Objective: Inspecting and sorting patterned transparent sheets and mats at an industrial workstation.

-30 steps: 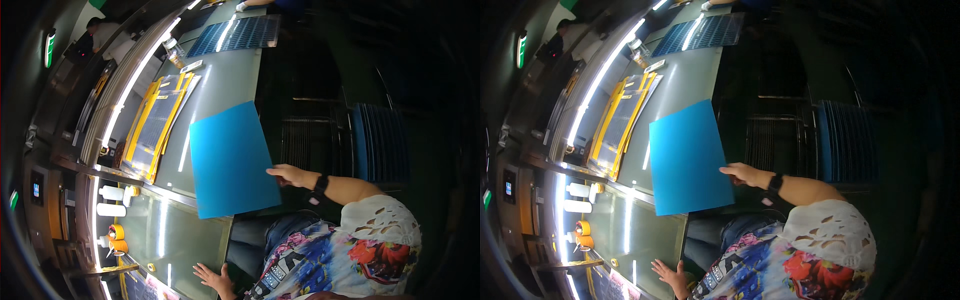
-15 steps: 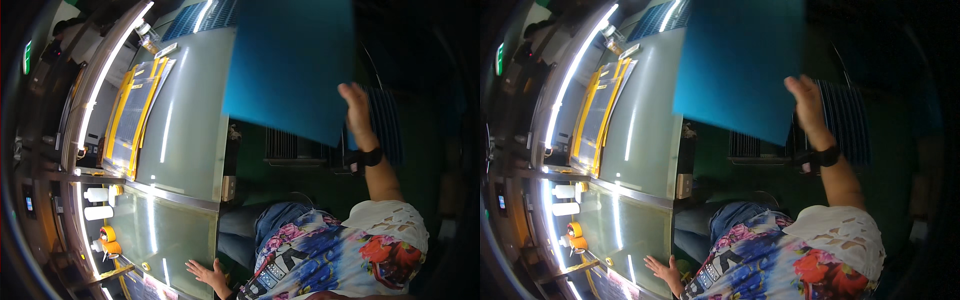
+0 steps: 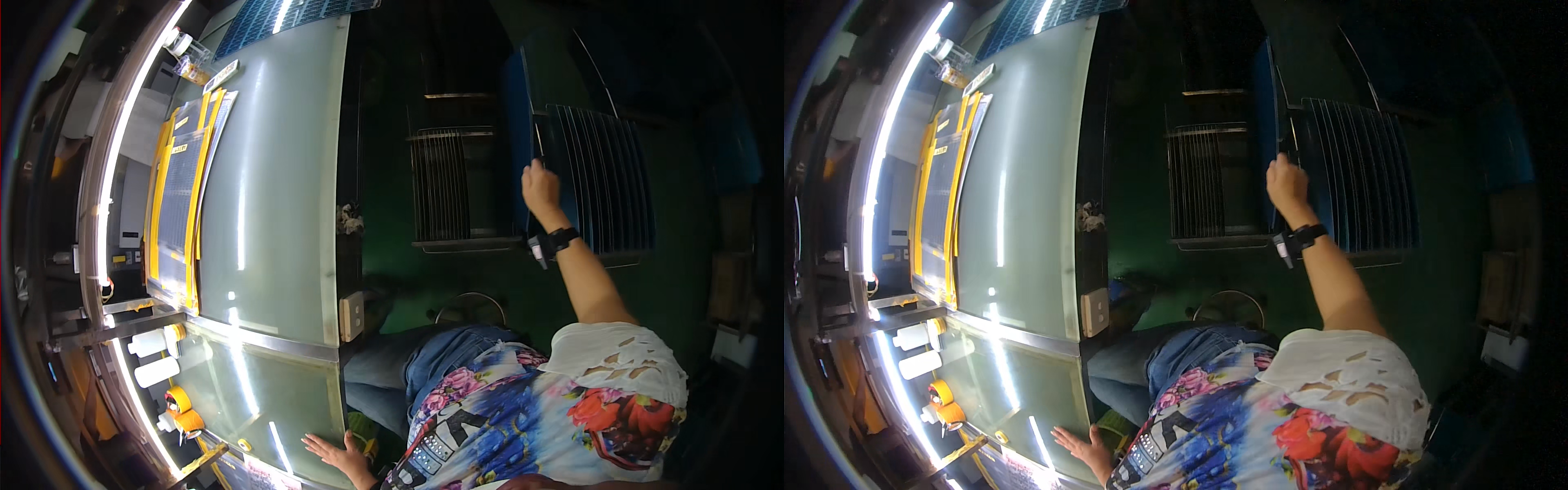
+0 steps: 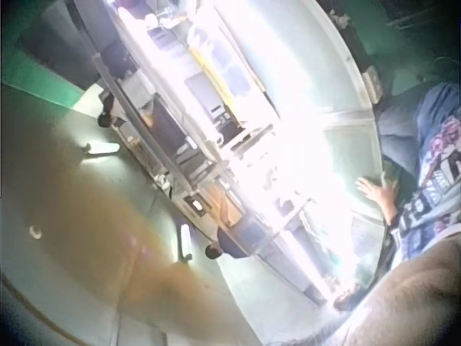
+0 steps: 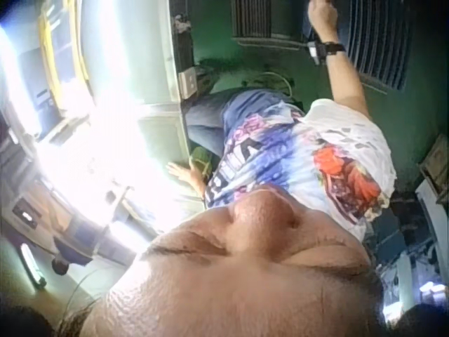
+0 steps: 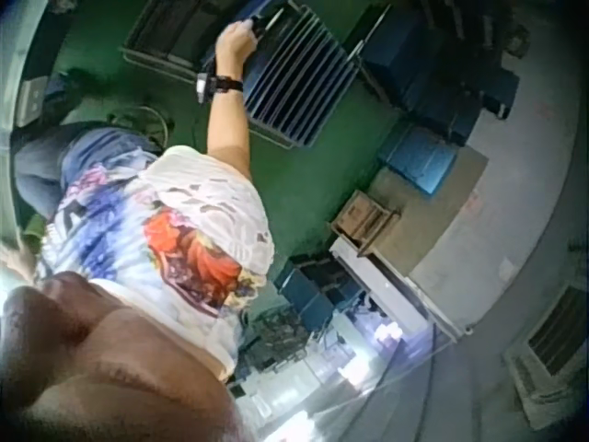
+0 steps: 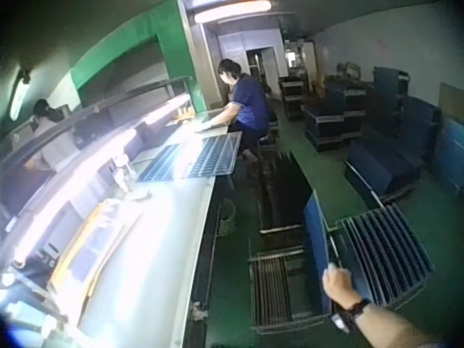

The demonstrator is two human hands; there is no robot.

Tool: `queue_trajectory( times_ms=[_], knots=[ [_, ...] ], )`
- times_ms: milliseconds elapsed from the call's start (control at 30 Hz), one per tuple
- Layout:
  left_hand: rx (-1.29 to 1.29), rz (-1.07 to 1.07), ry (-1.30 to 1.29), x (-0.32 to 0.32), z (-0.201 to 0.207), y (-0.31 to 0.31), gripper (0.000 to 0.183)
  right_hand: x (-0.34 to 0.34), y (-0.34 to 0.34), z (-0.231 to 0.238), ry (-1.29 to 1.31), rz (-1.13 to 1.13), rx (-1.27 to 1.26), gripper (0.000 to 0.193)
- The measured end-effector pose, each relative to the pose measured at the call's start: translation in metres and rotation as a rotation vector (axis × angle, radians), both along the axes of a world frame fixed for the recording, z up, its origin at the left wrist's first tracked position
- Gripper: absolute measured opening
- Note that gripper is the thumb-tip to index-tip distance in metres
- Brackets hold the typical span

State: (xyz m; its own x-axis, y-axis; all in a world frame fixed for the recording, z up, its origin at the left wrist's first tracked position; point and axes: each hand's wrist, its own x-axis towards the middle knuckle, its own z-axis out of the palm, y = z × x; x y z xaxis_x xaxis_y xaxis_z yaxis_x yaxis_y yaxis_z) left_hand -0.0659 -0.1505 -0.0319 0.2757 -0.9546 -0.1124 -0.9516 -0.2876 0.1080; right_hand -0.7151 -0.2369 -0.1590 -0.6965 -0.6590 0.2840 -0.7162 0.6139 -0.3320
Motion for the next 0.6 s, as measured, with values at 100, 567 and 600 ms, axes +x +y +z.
queue_trajectory(
  times_ms=[100, 567, 600],
  knots=[
    [-0.018, -0.043, 0.019, 0.005, 0.002, 0.001, 0.101, 0.019, 0.004, -0.043, -0.097, -0.003, 0.036, 0.019],
    [0.071, -0.01, 0.052, -0.001, 0.022, 0.004, 0.085, 0.059, -0.001, -0.116, -0.308, -0.018, 0.162, 0.016],
    [0.08, 0.001, 0.054, -0.001, 0.022, 0.003, 0.086, 0.06, -0.001, -0.118, -0.327, -0.007, 0.172, 0.016]
  ],
)
